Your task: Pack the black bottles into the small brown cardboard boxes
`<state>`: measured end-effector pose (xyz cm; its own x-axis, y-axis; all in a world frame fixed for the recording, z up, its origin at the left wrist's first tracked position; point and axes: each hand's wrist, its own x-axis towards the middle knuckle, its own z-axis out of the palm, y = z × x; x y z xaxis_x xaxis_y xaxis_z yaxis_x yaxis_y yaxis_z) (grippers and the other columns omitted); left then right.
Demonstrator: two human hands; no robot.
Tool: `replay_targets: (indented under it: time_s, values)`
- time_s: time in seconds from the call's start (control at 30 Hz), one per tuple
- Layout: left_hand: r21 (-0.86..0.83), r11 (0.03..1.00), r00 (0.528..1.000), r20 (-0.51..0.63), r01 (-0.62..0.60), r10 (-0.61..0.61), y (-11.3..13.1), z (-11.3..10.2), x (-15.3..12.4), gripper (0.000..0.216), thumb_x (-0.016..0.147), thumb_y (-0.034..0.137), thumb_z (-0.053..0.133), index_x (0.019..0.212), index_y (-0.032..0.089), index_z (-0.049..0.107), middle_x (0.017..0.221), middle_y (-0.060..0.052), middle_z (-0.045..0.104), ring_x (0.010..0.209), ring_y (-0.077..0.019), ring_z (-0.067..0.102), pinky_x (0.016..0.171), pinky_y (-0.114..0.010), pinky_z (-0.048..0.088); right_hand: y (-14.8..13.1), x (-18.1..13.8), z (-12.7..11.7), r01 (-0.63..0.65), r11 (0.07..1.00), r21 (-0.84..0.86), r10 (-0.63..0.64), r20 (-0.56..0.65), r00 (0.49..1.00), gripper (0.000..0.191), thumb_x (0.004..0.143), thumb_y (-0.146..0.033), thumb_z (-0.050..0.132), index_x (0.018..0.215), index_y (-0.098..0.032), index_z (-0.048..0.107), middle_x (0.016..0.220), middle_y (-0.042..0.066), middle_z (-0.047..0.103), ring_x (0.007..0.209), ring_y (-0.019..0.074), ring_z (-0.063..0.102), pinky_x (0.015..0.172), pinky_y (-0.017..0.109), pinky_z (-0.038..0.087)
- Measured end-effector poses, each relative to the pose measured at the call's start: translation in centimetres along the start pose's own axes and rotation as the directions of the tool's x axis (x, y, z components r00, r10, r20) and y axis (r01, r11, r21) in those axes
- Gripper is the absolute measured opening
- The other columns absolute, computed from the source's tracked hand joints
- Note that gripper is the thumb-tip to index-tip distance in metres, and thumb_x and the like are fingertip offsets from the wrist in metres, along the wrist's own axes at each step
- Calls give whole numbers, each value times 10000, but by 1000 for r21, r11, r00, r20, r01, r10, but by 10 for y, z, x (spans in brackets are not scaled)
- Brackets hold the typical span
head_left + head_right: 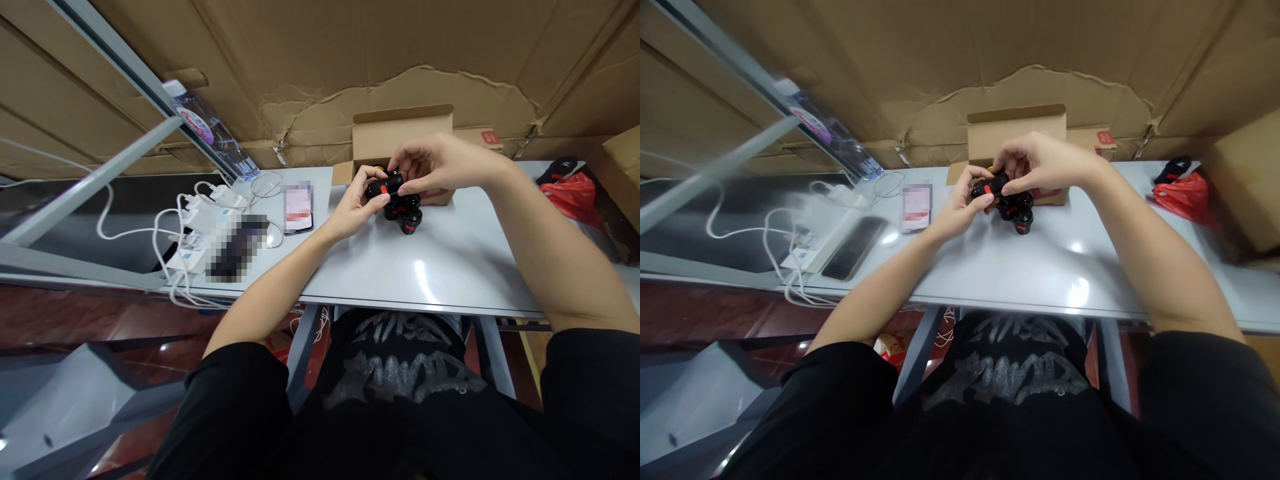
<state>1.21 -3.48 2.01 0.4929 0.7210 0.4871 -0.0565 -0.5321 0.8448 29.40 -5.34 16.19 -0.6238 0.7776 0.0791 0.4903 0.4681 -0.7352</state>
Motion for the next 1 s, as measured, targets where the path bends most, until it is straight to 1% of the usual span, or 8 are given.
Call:
replay_targets:
  time_s: [0.13, 0.23, 0.33, 0.43, 0.57, 0.67, 0.83, 1.0]
  values:
    - [66, 997, 999, -27, -40, 42, 2, 4, 0, 798, 1018, 963, 916, 1373, 312, 622, 1189, -48, 730, 1076, -238, 769, 969, -395, 684, -3, -2, -1, -24, 1000, 20, 24, 18, 1000, 527, 806, -638, 1176, 1165, -368, 901, 1004, 38, 892, 1101, 368, 791, 1051, 616, 718]
    - [93, 994, 998, -34, -51, 54, 5, 6, -1, 809, 1034, 992, 888, 1383, 310, 629, 1157, -44, 735, 1067, -247, 789, 990, -430, 701, 1, -1, -2, -25, 999, 35, 24, 31, 999, 557, 781, -655, 1192, 1168, -374, 905, 1019, 33, 894, 1098, 359, 802, 1022, 598, 720]
    - [104, 993, 997, -40, -59, 64, 6, 7, -1, 802, 1042, 979, 896, 1380, 304, 626, 1167, -43, 749, 1066, -240, 793, 996, -429, 711, 5, 1, -3, -8, 999, 48, 6, 49, 999, 569, 819, -653, 1157, 1220, -337, 906, 1043, 42, 901, 1047, 326, 795, 986, 570, 690]
    - [78, 995, 997, -38, -59, 62, 4, 7, -2, 772, 1058, 961, 885, 1365, 310, 608, 1204, -43, 757, 1033, -211, 773, 956, -391, 701, 3, 0, -2, 5, 999, 54, -7, 53, 999, 550, 865, -619, 1128, 1245, -294, 900, 1048, 57, 901, 1013, 306, 785, 981, 556, 667]
    - [-15, 1000, 999, -36, -26, 26, 1, 11, -3, 677, 1145, 939, 768, 1334, 313, 592, 1162, -33, 740, 937, -191, 759, 821, -351, 675, -6, -3, 0, -32, 996, 83, 28, 49, 998, 562, 816, -603, 1191, 1192, -317, 888, 1015, 44, 893, 1079, 328, 780, 1027, 553, 687]
    - [-31, 999, 998, -58, 8, -10, 2, 13, -4, 676, 1139, 947, 755, 1298, 311, 593, 1135, -26, 727, 924, -194, 761, 805, -351, 665, -11, -4, 1, -51, 994, 93, 46, 59, 997, 548, 782, -600, 1203, 1157, -354, 888, 986, 26, 886, 1097, 345, 778, 1017, 561, 707]
    - [-13, 1000, 999, -43, -19, 18, 4, 12, -2, 704, 1096, 953, 810, 1302, 318, 587, 1157, -32, 726, 982, -203, 755, 860, -352, 654, -8, -3, -1, -19, 999, 49, 17, 42, 999, 505, 795, -594, 1174, 1156, -363, 907, 1005, 31, 894, 1064, 344, 791, 982, 564, 696]
    - [96, 992, 995, -47, -81, 86, 5, 10, 0, 791, 1038, 1013, 840, 1338, 321, 601, 1201, -48, 715, 1125, -254, 768, 1024, -422, 676, -2, -2, -3, -9, 1000, 30, 9, 31, 999, 518, 815, -652, 1171, 1171, -365, 927, 1039, 34, 898, 1065, 347, 804, 956, 566, 700]
